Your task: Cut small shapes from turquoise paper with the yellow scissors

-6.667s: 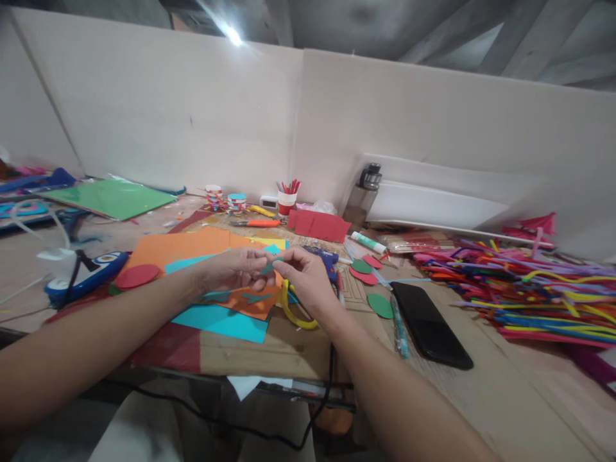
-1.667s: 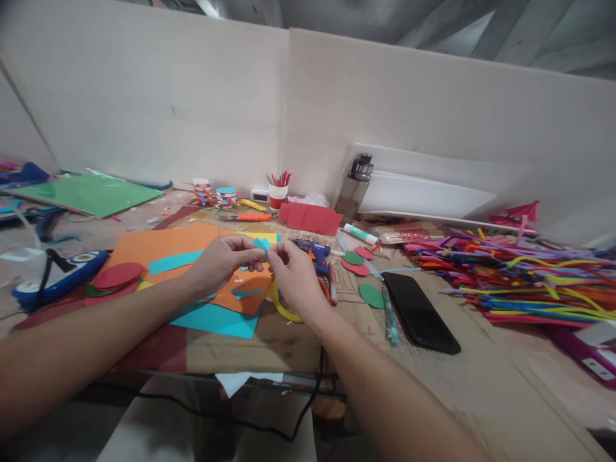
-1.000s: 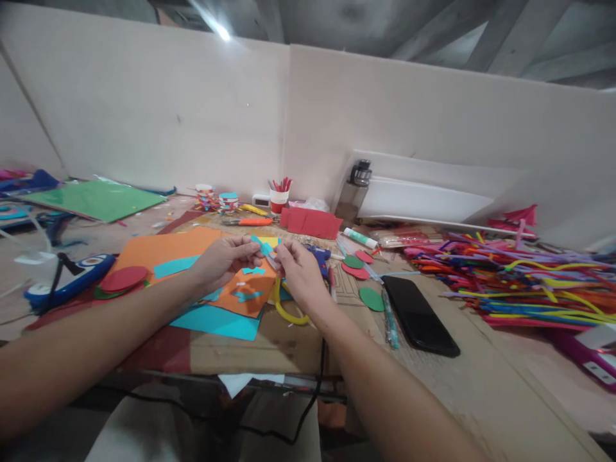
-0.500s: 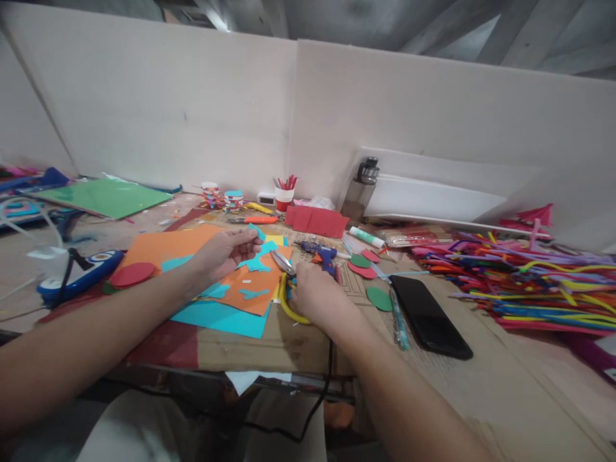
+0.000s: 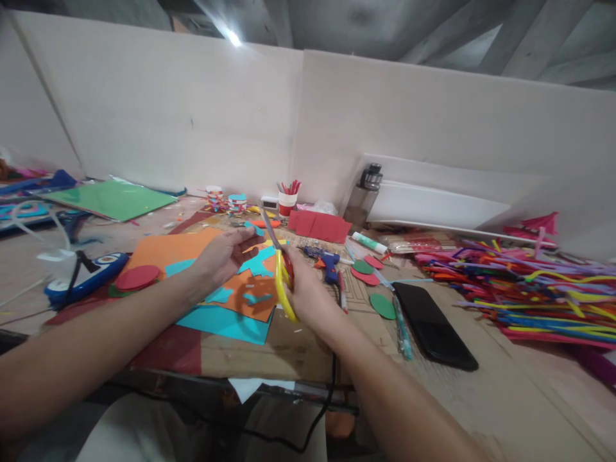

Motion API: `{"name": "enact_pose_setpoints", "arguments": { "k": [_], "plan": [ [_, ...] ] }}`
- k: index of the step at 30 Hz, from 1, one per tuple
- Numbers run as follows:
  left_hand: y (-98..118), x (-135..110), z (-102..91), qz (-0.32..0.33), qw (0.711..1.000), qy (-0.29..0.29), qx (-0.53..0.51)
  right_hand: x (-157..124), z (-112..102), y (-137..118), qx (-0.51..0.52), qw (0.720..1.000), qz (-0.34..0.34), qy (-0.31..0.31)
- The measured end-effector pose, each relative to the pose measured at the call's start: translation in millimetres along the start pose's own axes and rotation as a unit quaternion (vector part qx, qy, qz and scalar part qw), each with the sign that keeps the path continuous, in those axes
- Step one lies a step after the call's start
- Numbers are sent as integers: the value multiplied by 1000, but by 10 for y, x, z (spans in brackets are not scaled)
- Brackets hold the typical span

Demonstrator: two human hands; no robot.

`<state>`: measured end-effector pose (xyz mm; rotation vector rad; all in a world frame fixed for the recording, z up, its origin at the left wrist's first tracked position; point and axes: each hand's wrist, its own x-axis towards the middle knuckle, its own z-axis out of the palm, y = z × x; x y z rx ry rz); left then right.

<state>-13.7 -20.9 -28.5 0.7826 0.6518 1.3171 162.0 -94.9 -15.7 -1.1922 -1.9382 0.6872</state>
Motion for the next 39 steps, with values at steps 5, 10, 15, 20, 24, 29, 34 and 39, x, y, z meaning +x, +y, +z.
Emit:
{"name": "enact_pose_setpoints", "arguments": {
  "k": [5,10,15,20,24,29,34,39],
  "plan": [
    [-27,-15,34,-6,1000,-1,-24,9,66,23,-7,999,25,37],
    [-15,-30,44,-7,999,0,-33,-2,56,85,-18,997,34,61],
    [-3,-33,49,-21,999,2,-48,-2,45,103,-5,998,53,21],
    [-26,-16,29,-12,999,1,-43,13,42,89,-19,999,42,18],
    [-35,-15,22,-10,999,-7,-39,6,44,98,-33,998,41,16],
    [-29,-25,24,-10,999,-12,-33,11,44,79,-20,999,50,9],
    [-36,-21,22,-10,999,-12,-36,26,35,74,-14,997,72,6],
    [-41,-17,20,-8,999,-11,-40,25,38,73,-16,997,72,7]
  ]
}}
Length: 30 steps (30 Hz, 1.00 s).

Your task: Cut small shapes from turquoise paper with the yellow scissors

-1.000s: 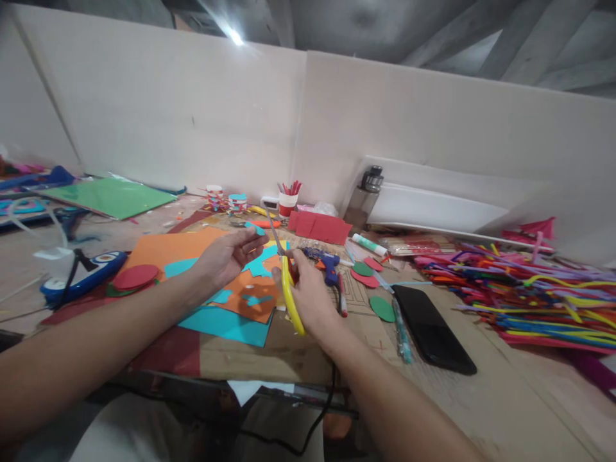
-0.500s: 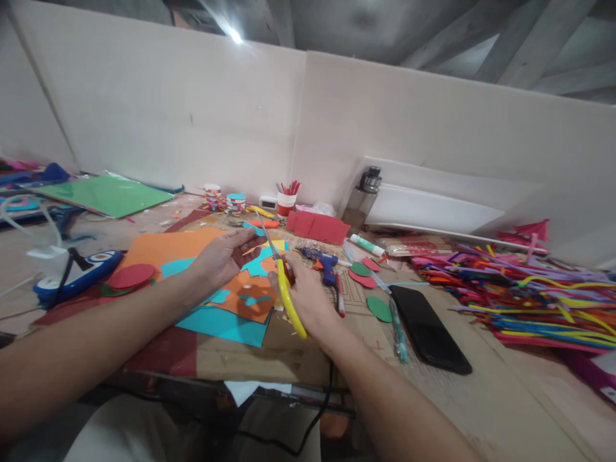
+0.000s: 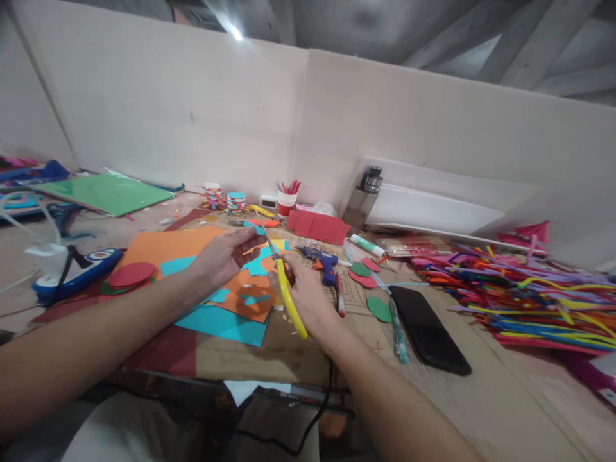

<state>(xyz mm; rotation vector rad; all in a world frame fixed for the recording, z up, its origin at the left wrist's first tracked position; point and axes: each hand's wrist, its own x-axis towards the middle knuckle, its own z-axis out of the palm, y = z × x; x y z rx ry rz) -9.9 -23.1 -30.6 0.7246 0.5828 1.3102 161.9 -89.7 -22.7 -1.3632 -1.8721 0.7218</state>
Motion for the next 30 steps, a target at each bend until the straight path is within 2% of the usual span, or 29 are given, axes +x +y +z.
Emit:
{"name": "enact_pose_setpoints", "arguments": {
  "k": [30],
  "plan": [
    [-6,5,-10,0,1000,0,-9,-13,24,24,-10,999,-29,-8]
  ]
}}
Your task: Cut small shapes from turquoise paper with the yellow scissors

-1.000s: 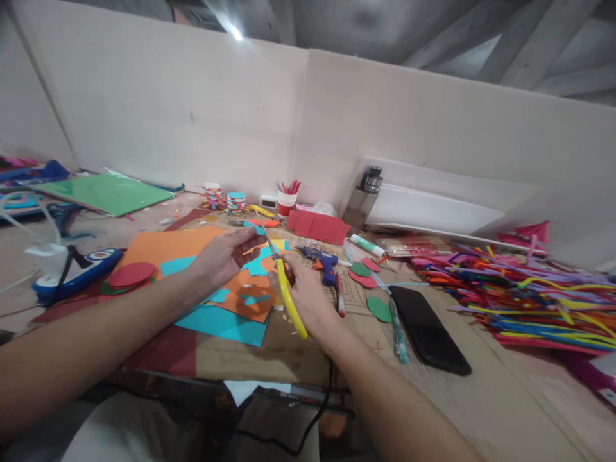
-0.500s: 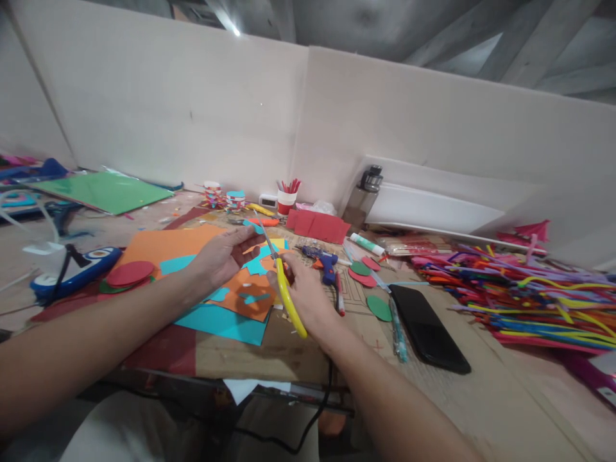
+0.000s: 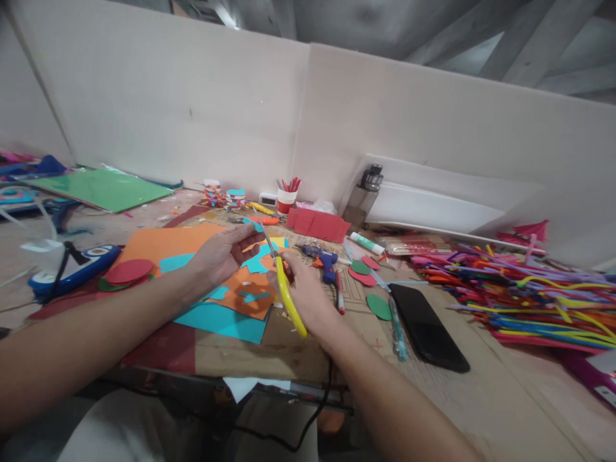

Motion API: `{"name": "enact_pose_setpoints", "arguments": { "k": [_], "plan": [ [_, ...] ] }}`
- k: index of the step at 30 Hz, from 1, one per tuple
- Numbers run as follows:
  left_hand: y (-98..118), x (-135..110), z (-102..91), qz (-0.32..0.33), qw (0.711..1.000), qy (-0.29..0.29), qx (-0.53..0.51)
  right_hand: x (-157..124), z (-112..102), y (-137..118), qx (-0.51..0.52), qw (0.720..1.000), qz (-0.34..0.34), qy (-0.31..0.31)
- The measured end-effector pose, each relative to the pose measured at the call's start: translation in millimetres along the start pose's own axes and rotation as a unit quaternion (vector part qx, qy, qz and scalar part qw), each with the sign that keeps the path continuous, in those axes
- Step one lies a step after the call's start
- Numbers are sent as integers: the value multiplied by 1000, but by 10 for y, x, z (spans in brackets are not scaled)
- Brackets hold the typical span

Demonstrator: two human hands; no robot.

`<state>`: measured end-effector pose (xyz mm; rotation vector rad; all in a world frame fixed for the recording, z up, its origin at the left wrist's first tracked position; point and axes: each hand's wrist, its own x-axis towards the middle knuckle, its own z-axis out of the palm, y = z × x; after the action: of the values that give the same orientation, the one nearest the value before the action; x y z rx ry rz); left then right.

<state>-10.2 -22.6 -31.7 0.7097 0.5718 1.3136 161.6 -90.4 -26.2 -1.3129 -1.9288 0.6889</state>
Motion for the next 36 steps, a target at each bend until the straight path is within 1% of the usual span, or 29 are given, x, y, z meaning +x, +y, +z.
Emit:
{"name": "enact_pose_setpoints", "arguments": {
  "k": [3,7,13,20,29,36],
  "plan": [
    [-3,3,-1,-1,1000,0,-3,-1,-3,-3,-8,1000,-2,1],
    [7,-11,11,0,1000,6,-8,-10,-9,-31,4,1000,13,-1],
    [26,-32,37,-1,1000,11,0,-13,-15,-75,2,1000,4,3],
    [20,-35,43,-2,1000,18,1,-8,-13,-48,-22,1000,0,3],
    [19,-40,41,-4,1000,11,-5,-10,-5,-69,-13,1000,-6,8],
    [16,-48,48,-7,1000,17,-5,0,2,-23,-11,1000,-18,4]
  ]
}}
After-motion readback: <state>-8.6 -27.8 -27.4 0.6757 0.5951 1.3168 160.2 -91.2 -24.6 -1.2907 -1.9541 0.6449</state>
